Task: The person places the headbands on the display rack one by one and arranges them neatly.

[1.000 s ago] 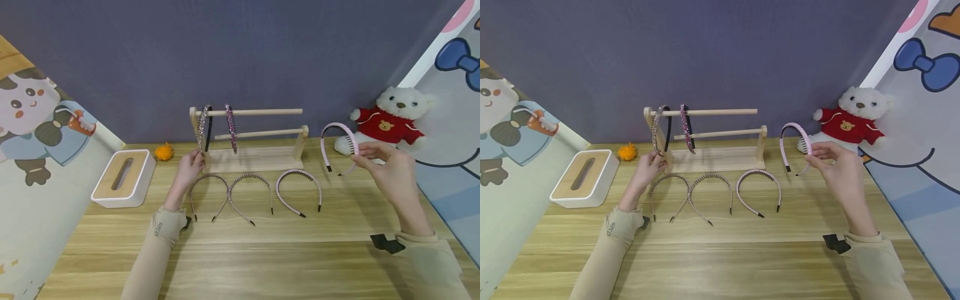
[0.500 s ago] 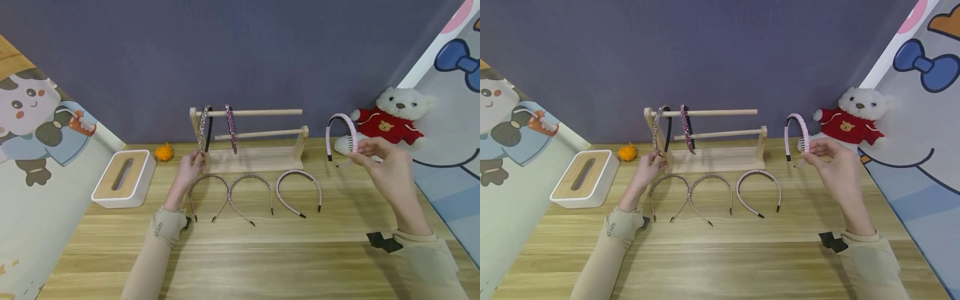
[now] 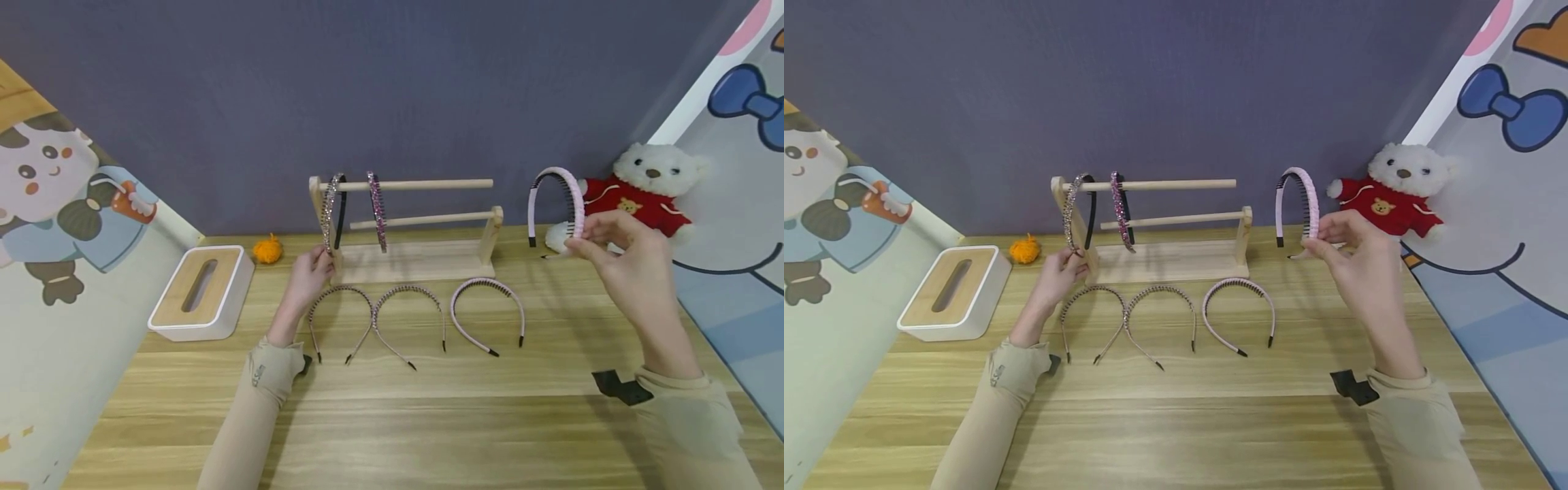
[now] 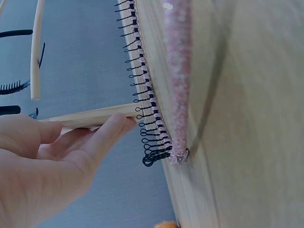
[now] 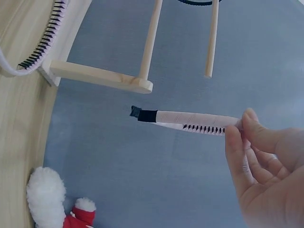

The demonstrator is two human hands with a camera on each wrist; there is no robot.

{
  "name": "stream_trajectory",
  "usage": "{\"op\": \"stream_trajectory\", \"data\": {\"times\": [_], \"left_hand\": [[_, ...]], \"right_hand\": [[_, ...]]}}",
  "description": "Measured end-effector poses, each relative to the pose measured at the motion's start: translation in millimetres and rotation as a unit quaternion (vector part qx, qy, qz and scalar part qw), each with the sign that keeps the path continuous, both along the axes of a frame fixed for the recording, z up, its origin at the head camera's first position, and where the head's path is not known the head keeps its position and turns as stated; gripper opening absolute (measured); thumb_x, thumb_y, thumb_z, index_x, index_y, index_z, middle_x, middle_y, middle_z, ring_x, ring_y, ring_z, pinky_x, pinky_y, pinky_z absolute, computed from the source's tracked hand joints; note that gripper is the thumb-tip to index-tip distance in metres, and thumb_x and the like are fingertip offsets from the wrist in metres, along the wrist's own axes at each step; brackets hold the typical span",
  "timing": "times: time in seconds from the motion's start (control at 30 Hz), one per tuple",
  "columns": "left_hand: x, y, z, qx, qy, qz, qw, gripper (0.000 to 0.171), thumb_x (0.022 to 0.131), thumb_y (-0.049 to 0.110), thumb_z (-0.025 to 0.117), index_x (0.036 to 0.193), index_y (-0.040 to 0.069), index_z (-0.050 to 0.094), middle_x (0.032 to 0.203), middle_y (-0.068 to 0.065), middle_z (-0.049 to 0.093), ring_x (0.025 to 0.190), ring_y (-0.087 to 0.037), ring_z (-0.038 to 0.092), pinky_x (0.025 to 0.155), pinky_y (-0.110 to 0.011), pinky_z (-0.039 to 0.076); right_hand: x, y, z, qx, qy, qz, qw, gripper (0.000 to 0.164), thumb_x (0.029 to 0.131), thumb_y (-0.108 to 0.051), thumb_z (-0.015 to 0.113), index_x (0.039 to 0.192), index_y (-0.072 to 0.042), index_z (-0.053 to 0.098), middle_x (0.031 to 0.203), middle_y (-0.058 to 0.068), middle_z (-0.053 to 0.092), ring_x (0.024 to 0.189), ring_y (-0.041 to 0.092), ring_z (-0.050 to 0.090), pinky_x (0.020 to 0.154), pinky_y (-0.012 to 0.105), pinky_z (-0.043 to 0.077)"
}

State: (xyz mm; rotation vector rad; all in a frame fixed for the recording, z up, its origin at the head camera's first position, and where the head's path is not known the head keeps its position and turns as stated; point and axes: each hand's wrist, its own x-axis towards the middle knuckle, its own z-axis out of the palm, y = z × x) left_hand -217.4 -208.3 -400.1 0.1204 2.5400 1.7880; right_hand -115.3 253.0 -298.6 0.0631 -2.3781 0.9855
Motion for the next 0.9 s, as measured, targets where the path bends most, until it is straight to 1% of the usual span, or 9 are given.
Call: {"op": "stream_trajectory", "data": {"times": [0.17,0.33,0.47,0.57,0.67,0.9], "left_hand": [[1.8,-0.2,1.5,-0.003,0.003,0.003,1.0000,0.041,0.116,0.010,0.040,0.146,-0.015,0.052,0.138,-0.037,0.059,0.128,-0.048,0.061,0.108,-0.049,0.053],[1.7,-0.1,1.6,-0.006,0.006,0.006,0.9999,0.040,0.117,0.010,0.039,0.145,-0.016,0.053,0.137,-0.038,0.059,0.126,-0.048,0.062,0.108,-0.049,0.053],[0.9,0.0,1.1,-0.008,0.004,0.004,1.0000,0.040,0.117,0.010,0.039,0.145,-0.015,0.053,0.138,-0.037,0.059,0.127,-0.047,0.062,0.108,-0.048,0.053],[0.3,0.1,1.2,-0.006,0.002,0.000,1.0000,0.041,0.116,0.010,0.040,0.146,-0.015,0.052,0.139,-0.037,0.059,0.128,-0.047,0.061,0.108,-0.048,0.053],[-0.5,0.3,1.5,-0.004,0.003,-0.001,1.0000,0.041,0.116,0.009,0.040,0.146,-0.015,0.052,0.140,-0.037,0.058,0.129,-0.047,0.061,0.108,-0.047,0.053],[0.2,0.9,2.3,-0.005,0.000,0.001,1.0000,0.040,0.116,0.009,0.040,0.146,-0.016,0.052,0.140,-0.037,0.058,0.130,-0.047,0.061,0.108,-0.046,0.053]], "right_hand": [[-2.6,-6.0,3.6,-0.004,0.002,-0.007,1.000,0.031,0.090,0.002,0.085,0.117,0.005,0.071,0.091,-0.018,0.059,0.084,-0.005,0.055,0.080,0.002,0.043],[-3.6,-12.8,7.4,-0.021,-0.006,-0.016,1.000,0.030,0.092,0.000,0.084,0.118,0.004,0.070,0.091,-0.020,0.059,0.085,-0.004,0.056,0.075,0.001,0.045],[-4.7,-17.8,9.8,-0.024,-0.003,-0.021,0.999,0.029,0.092,-0.004,0.085,0.118,0.001,0.071,0.091,-0.021,0.060,0.087,-0.003,0.056,0.072,0.003,0.044],[-7.3,-20.5,11.0,-0.021,0.003,-0.018,1.000,0.030,0.092,-0.004,0.086,0.118,0.001,0.072,0.092,-0.020,0.060,0.088,-0.004,0.056,0.071,0.004,0.044],[-10.5,-22.5,12.4,-0.021,0.005,-0.012,1.000,0.029,0.092,-0.004,0.086,0.118,0.001,0.072,0.092,-0.020,0.061,0.088,-0.005,0.057,0.073,0.003,0.045],[-12.9,-28.3,15.4,-0.029,0.018,0.003,0.999,0.028,0.090,-0.003,0.087,0.115,0.002,0.073,0.088,-0.022,0.062,0.087,-0.004,0.059,0.074,0.003,0.047]]}}
